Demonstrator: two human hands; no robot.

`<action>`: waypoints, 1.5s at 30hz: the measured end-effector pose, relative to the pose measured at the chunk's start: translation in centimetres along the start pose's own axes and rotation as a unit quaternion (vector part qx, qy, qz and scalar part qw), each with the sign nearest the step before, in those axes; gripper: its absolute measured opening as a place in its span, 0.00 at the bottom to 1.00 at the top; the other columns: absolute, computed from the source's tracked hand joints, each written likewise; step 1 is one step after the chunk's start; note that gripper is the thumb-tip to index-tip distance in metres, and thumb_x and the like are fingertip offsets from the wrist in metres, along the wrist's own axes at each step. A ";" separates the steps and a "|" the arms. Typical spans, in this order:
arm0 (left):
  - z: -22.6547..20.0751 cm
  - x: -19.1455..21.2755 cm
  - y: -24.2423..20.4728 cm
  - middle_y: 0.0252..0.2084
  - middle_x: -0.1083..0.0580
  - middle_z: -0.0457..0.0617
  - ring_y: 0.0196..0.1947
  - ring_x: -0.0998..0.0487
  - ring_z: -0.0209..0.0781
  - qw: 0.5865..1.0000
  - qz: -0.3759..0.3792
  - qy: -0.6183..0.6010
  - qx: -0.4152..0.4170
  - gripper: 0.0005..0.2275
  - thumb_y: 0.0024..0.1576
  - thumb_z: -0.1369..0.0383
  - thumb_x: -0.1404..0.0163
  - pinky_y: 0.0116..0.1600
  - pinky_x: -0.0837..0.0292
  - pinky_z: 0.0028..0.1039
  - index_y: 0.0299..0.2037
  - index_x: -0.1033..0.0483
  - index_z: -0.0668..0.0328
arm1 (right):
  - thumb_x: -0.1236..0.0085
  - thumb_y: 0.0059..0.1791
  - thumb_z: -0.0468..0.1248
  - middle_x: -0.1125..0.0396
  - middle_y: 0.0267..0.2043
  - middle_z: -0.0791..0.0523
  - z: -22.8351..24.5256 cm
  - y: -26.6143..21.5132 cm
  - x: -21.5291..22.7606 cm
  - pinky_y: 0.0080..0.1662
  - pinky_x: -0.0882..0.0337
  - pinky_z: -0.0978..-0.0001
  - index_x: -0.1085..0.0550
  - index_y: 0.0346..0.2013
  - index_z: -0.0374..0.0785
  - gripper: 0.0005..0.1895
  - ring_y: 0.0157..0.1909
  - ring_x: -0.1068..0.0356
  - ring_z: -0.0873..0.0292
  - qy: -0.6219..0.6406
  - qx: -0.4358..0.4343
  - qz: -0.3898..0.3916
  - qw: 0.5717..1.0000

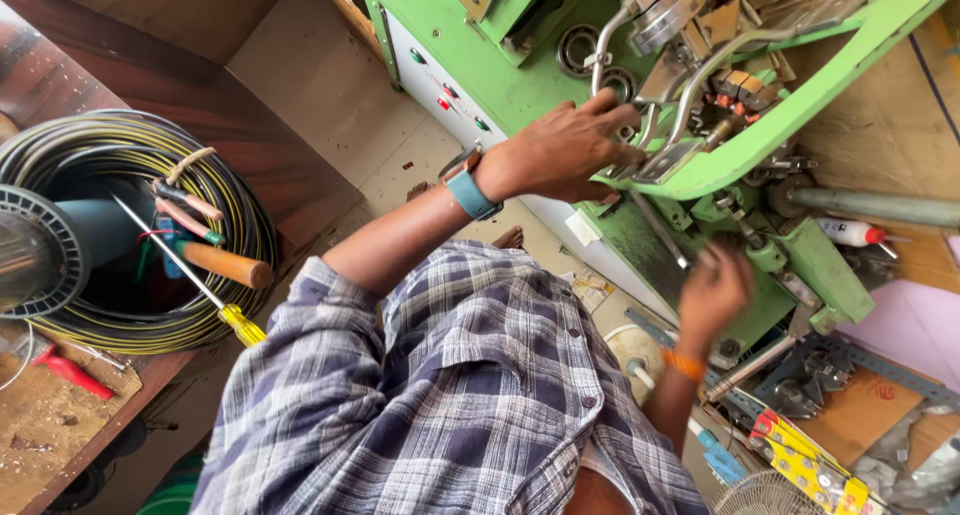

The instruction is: The person works on a green electrical machine, using a wrench to tighten bolts and a hammer to tap a circular metal component. They remove and reinsert the component, then continue adjusting parts of the machine.

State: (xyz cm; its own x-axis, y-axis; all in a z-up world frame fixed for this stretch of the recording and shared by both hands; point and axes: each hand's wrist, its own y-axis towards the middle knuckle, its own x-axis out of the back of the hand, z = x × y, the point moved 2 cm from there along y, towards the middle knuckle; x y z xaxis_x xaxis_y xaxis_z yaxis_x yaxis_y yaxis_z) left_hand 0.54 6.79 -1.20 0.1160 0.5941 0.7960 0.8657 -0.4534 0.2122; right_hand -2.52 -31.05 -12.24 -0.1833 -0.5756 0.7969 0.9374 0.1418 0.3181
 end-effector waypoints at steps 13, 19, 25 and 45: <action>-1.2 -1.1 -0.4 0.66 0.32 0.50 0.66 0.37 0.57 0.990 -0.079 -0.112 0.017 0.23 0.53 0.71 0.42 0.70 0.36 0.43 0.60 0.25 0.57 | 0.58 0.63 0.44 0.28 0.45 0.38 -16.1 -14.9 6.5 0.50 0.31 0.40 0.27 0.54 0.34 0.18 0.49 0.28 0.33 -0.234 -0.363 -0.208 0.878; -2.7 -1.2 1.1 0.64 0.31 0.51 0.66 0.37 0.57 0.990 -0.056 -0.114 0.057 0.26 0.49 0.76 0.46 0.71 0.37 0.43 0.61 0.28 0.61 | 0.57 0.62 0.44 0.28 0.47 0.39 -23.9 -9.1 11.3 0.51 0.31 0.42 0.27 0.54 0.33 0.18 0.50 0.28 0.35 -0.181 -0.490 -0.183 0.833; -3.1 -2.1 1.0 0.61 0.29 0.53 0.65 0.36 0.58 0.989 -0.064 -0.103 0.087 0.26 0.47 0.76 0.48 0.72 0.38 0.44 0.61 0.29 0.62 | 0.55 0.62 0.45 0.28 0.48 0.40 -26.0 -9.7 7.0 0.53 0.30 0.45 0.26 0.54 0.32 0.19 0.51 0.28 0.37 -0.116 -0.547 -0.152 0.815; -2.1 -3.0 0.9 0.56 0.29 0.53 0.58 0.34 0.57 0.987 -0.120 -0.096 0.045 0.27 0.46 0.77 0.45 0.64 0.34 0.41 0.61 0.30 0.60 | 0.50 0.60 0.47 0.28 0.52 0.44 -24.2 2.7 12.0 0.59 0.29 0.53 0.24 0.54 0.30 0.21 0.56 0.28 0.46 -0.086 -0.396 -0.156 0.901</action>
State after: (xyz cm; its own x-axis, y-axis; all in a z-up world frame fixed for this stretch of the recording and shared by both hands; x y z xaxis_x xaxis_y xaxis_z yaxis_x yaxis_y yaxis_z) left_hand -0.06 3.22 -2.18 -0.0151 0.7960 0.6051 0.9184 -0.2282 0.3232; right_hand 5.00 -57.05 -14.23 -0.4536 -0.3450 0.8217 0.7373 -0.6633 0.1285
